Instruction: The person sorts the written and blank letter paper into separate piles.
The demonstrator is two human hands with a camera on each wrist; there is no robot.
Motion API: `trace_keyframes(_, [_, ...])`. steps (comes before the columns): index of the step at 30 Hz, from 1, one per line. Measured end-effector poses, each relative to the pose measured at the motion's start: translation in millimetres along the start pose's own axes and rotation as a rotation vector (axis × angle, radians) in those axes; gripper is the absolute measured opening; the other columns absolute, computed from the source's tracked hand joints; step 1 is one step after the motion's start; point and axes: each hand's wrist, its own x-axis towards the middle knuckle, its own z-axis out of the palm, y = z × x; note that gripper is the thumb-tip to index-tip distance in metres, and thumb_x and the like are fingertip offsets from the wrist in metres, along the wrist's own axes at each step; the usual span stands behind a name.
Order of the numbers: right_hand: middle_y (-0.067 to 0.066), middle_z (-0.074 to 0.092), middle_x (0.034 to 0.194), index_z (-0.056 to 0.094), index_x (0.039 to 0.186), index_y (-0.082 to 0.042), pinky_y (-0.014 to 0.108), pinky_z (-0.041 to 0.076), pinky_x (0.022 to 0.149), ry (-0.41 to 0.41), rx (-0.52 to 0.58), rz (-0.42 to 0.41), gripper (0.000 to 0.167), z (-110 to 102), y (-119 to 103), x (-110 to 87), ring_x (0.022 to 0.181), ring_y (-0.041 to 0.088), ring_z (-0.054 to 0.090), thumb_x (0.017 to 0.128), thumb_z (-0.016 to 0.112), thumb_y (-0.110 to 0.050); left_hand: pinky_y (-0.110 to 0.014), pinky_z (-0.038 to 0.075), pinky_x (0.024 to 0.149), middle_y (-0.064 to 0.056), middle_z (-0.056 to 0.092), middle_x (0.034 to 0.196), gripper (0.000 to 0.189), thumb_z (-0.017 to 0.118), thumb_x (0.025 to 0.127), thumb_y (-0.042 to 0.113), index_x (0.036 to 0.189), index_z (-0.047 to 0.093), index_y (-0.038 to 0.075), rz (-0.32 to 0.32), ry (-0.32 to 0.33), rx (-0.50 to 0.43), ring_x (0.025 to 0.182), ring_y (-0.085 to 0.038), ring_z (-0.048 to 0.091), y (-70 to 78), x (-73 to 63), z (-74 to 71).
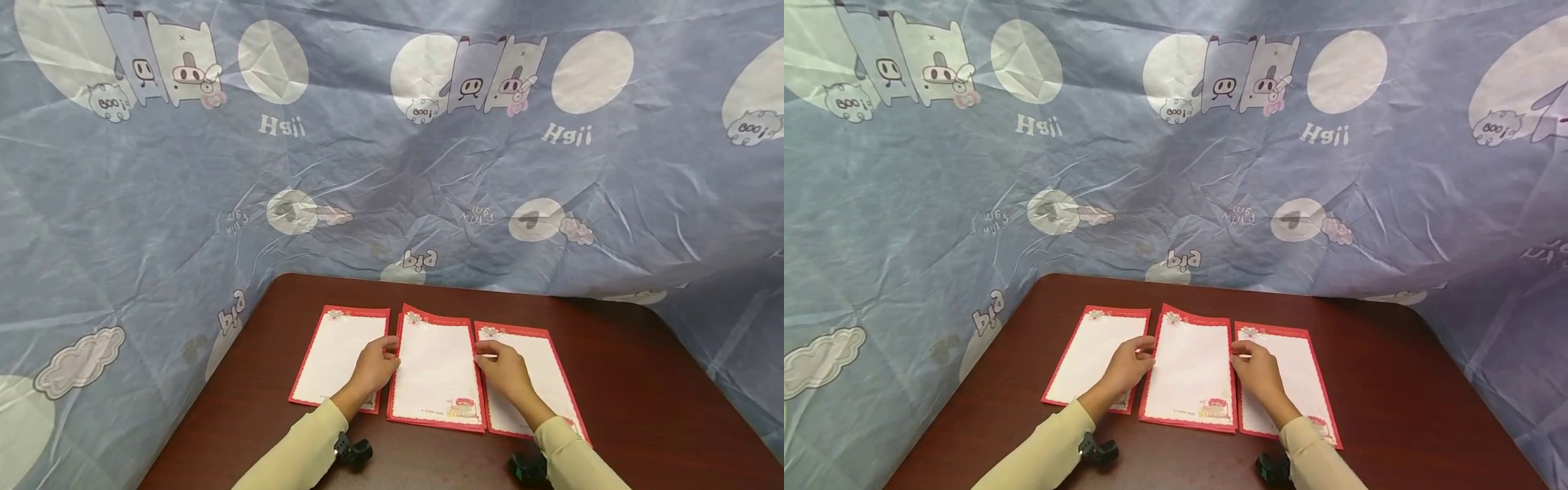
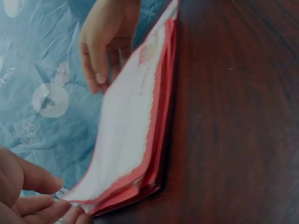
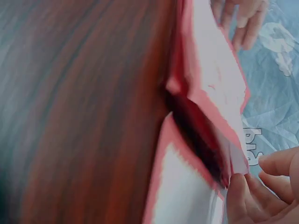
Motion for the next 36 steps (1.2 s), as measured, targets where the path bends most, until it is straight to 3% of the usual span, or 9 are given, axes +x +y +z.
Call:
trace_keyframes(5, [0.019, 0.069, 0.112, 0.066, 0.123, 0.005, 0.027, 0.057, 0.063, -0.022, 0.240, 0.106, 0.032, 0.6, -4.3, 2.1, 0.079, 0.017, 0.068, 0.092, 0.070, -0.002, -0.030, 0.054, 0.072, -0.017, 0.063, 0.127, 0.051, 0.062, 0.085, -0.011, 0.135, 0.058, -0.004, -0.013, 0.055, -0.076, 0.100, -0.025, 0.063, -3.1, -1.7, 3.9])
trace_keyframes(9, [0.021, 0.067, 0.110, 0.062, 0.127, 0.007, 0.026, 0.056, 0.063, -0.031, 0.320, 0.135, 0.036, -1.4, -8.8, 2.4, 0.076, 0.014, 0.066, 0.092, 0.069, 0.000, -0.028, 0.054, 0.072, -0.018, 0.061, 0.123, 0.056, 0.063, 0.083, -0.014, 0.137, 0.056, -0.004, -0.029, 0.078, -0.136, 0.097, -0.024, 0.062, -5.3, 0.6, 2.6])
trace_keyframes(15, [0.016, 0.070, 0.105, 0.056, 0.135, 0.006, 0.028, 0.057, 0.068, -0.063, 0.407, 0.187, 0.045, -3.7, -14.7, 1.2, 0.079, 0.015, 0.067, 0.093, 0.069, -0.002, -0.027, 0.052, 0.072, -0.016, 0.063, 0.110, 0.056, 0.063, 0.087, -0.009, 0.141, 0.052, -0.005, -0.072, 0.038, -0.222, 0.088, -0.017, 0.062, -8.9, 2.2, -8.0])
trace_keyframes(29, [0.015, 0.067, 0.101, 0.061, 0.131, 0.007, 0.031, 0.059, 0.070, -0.101, 0.452, 0.176, 0.036, 24.2, -35.8, 5.2, 0.079, 0.018, 0.067, 0.096, 0.065, -0.001, -0.027, 0.052, 0.062, -0.011, 0.065, 0.094, 0.035, 0.066, 0.092, -0.003, 0.127, 0.065, -0.007, -0.069, 0.086, -0.168, 0.070, -0.013, 0.058, -19.4, -4.9, -48.7])
trace_keyframes(36, [0.014, 0.068, 0.097, 0.063, 0.128, 0.007, 0.035, 0.060, 0.070, -0.138, 0.469, 0.142, 0.034, 49.6, -50.6, 10.6, 0.076, 0.020, 0.067, 0.095, 0.065, 0.002, -0.025, 0.051, 0.061, -0.009, 0.066, 0.091, 0.033, 0.067, 0.092, -0.003, 0.125, 0.067, -0.005, -0.115, 0.147, -0.163, 0.070, -0.015, 0.058, -28.0, -11.3, -73.9])
